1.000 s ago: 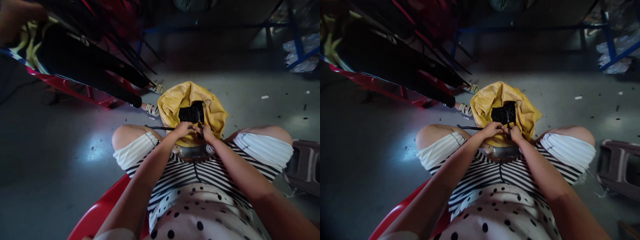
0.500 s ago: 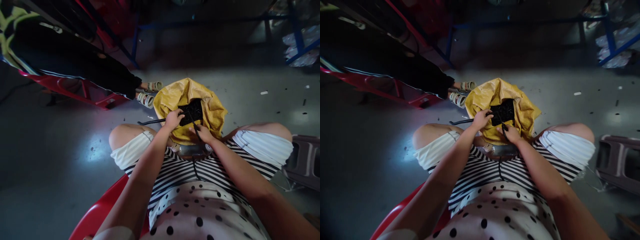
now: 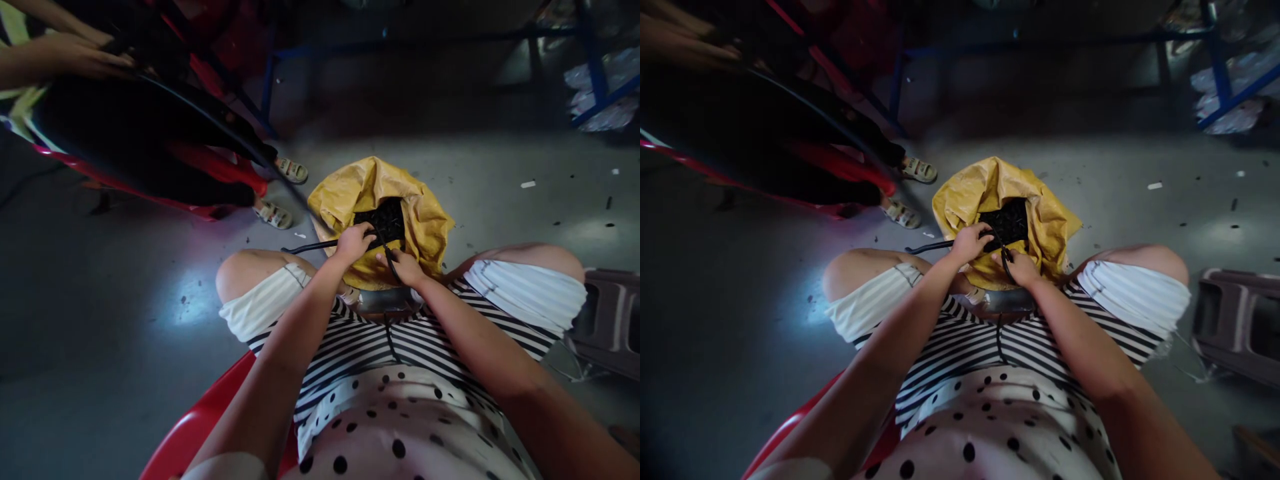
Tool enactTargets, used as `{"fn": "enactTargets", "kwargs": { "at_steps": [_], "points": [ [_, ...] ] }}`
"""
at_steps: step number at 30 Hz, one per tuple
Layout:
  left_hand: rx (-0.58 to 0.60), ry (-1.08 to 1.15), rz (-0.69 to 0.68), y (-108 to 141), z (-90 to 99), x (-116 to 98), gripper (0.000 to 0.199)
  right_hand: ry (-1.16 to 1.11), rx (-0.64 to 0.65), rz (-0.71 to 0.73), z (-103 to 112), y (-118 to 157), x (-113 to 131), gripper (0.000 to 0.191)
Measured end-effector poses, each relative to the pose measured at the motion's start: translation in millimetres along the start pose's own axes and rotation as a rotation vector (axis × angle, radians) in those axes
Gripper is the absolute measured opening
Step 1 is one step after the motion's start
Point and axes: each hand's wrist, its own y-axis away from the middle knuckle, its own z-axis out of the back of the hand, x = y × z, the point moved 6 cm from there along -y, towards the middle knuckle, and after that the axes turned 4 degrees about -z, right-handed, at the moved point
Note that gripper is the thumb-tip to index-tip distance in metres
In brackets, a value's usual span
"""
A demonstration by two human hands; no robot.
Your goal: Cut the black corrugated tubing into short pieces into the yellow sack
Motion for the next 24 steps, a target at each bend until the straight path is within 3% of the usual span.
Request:
{"fn": "enactTargets", "kwargs": {
  "at_steps": [18, 21, 24],
  "points": [
    [0.087, 0.063, 0.072, -7, -17.3, 19, 0.023, 0.129, -0.053, -0.016, -6, 1, -3, 0.052],
    [0.105, 0.048, 0.071, -7, -20.5, 18, 0.023, -0.019, -0.102, -0.015, -6, -5, -10, 0.051],
    [0.179, 0.051, 0.001, 0, -33.1, 7, 0.021, -0.389, -0.112, 0.019, -6, -14, -17, 0.055]
  ]
}}
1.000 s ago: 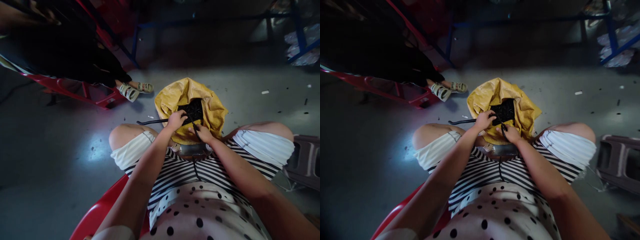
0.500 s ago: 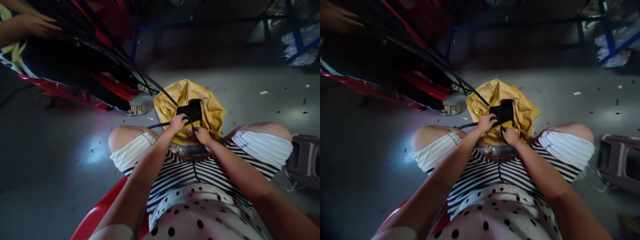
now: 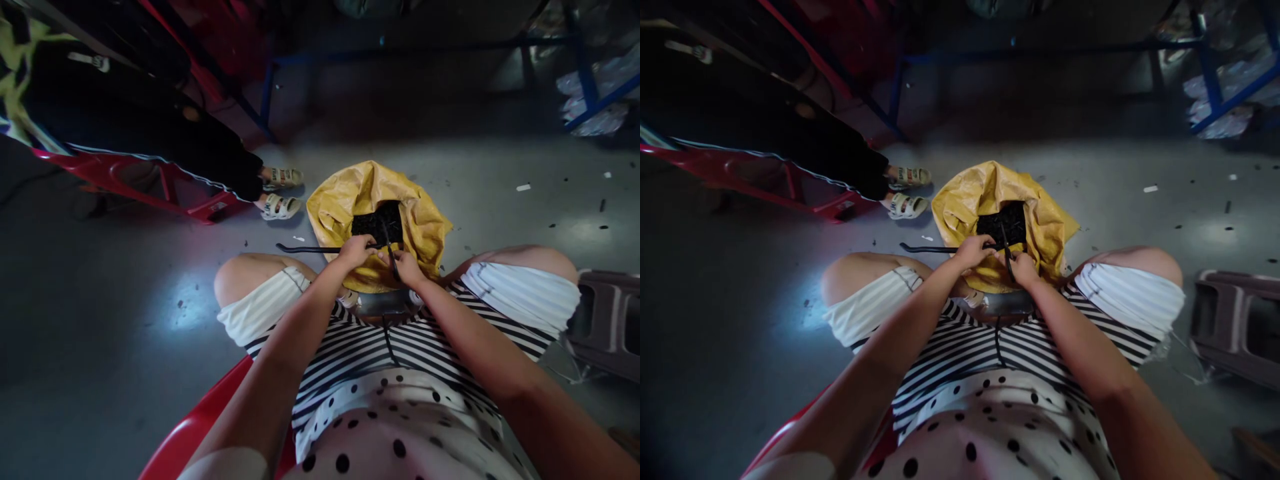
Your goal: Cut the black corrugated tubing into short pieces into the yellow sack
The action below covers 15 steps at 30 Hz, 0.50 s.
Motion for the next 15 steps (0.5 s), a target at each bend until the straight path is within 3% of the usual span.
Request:
{"fn": "enactTargets", "kwargs": {
  "at_steps": [3, 7, 10, 15],
  "points": [
    [0.067, 0.047, -0.110, 5, -13.4, -11, 0.026, -0.327, -0.016, 0.000, 4, -9, -4, 0.058],
    [0.066, 0.042, -0.049, 3, -7.4, 1, 0.028, -0.399, -0.160, 0.001, 20, -13, -6, 0.057],
    [-0.005, -0.033, 0.029, -3, 11.7, 15, 0.033, -0.192, -0.175, -0.002, 25, -8, -2, 0.056],
    [-0.125, -0.133, -0.006, -7, 33.6, 14, 0.034, 0.278, 0.046, -0.036, 9, 6, 7, 0.055]
  ]
}}
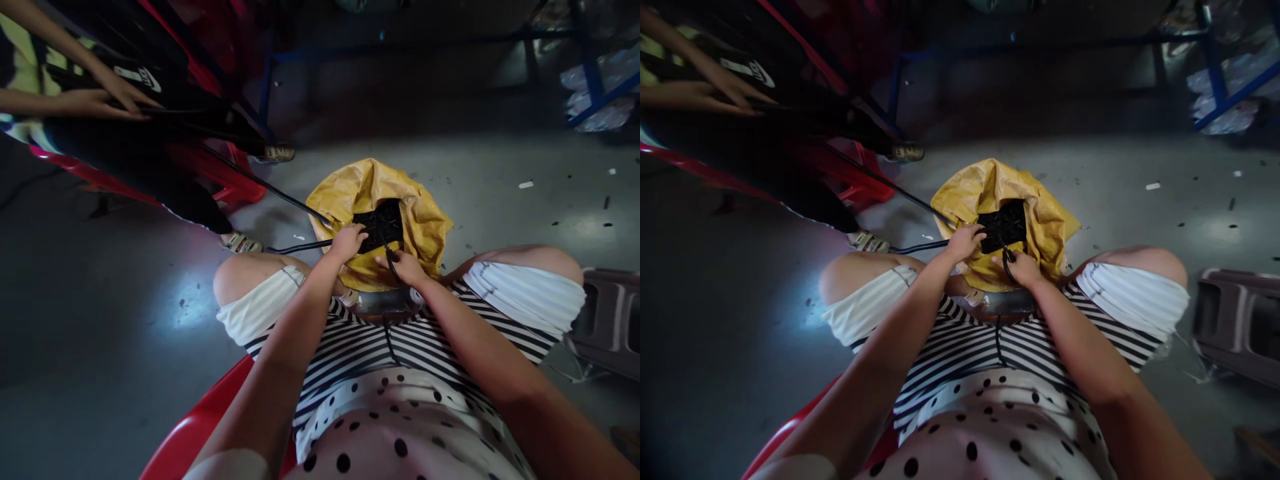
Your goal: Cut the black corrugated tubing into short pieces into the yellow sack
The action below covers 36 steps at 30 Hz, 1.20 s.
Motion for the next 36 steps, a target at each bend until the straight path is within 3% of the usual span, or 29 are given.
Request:
{"fn": "enactTargets", "kwargs": {
  "at_steps": [3, 21, 36],
  "points": [
    [-0.026, -0.020, -0.031, 1, 2.2, -5, 0.033, 0.066, 0.058, 0.000, -5, 4, 5, 0.055],
    [-0.074, -0.008, -0.026, 7, 3.3, -20, 0.030, 0.000, 0.086, 0.057, -5, 5, 10, 0.058],
    [-0.029, 0.012, -0.062, 9, 2.9, -26, 0.030, 0.026, 0.077, 0.065, -3, 3, 10, 0.058]
  ]
}}
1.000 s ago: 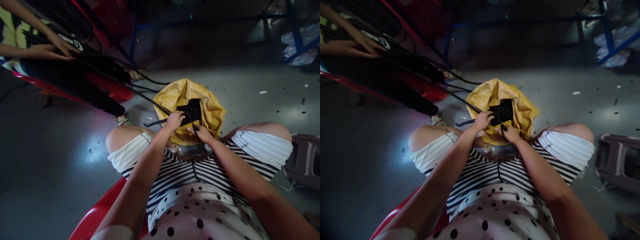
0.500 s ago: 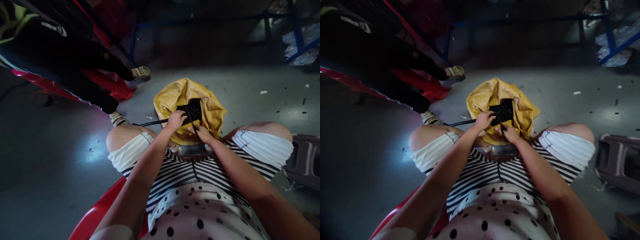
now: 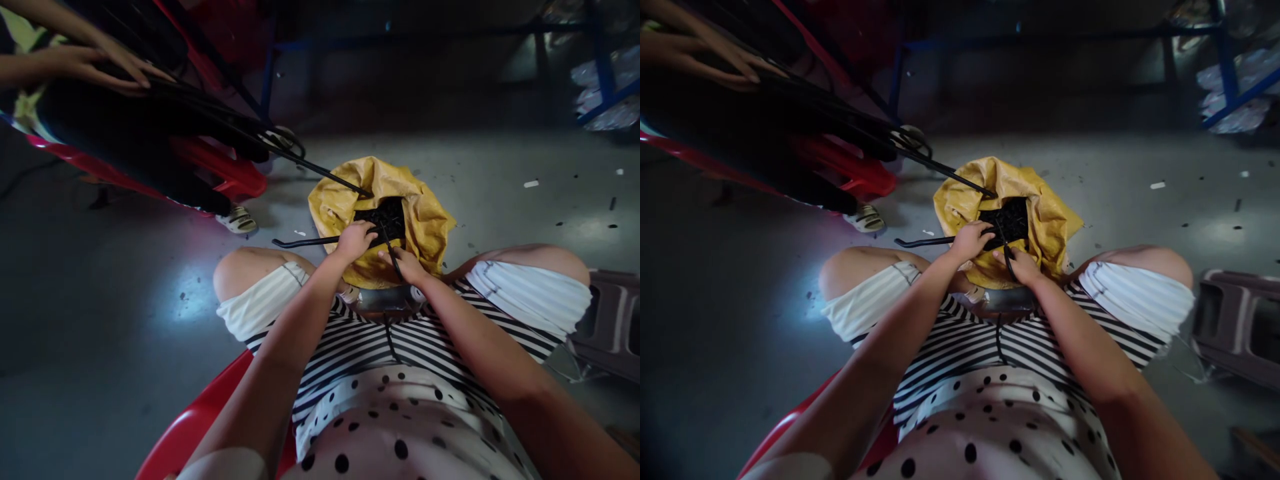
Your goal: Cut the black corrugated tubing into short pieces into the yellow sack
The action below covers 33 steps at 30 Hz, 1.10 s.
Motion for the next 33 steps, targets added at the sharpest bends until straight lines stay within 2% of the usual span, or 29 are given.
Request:
{"fn": "enactTargets", "kwargs": {
  "at_steps": [12, 17, 26, 30, 33],
  "points": [
    [-0.005, -0.030, -0.012, 1, -0.9, 0, 0.029, 0.044, 0.012, -0.019, -1, 1, 2, 0.060],
    [0.034, -0.021, -0.017, 0, -9.3, 3, 0.028, 0.087, -0.011, -0.051, -3, 0, 1, 0.060],
    [0.140, -0.013, 0.093, 2, -27.3, 16, 0.031, 0.148, -0.013, -0.069, -12, 0, -5, 0.060],
    [0.178, -0.009, 0.128, 4, -30.5, 21, 0.031, 0.081, -0.022, -0.044, -16, -3, -10, 0.059],
    [0.199, 0.000, 0.142, 4, -33.4, 22, 0.032, -0.054, -0.051, -0.040, -17, -7, -15, 0.058]
  ]
}}
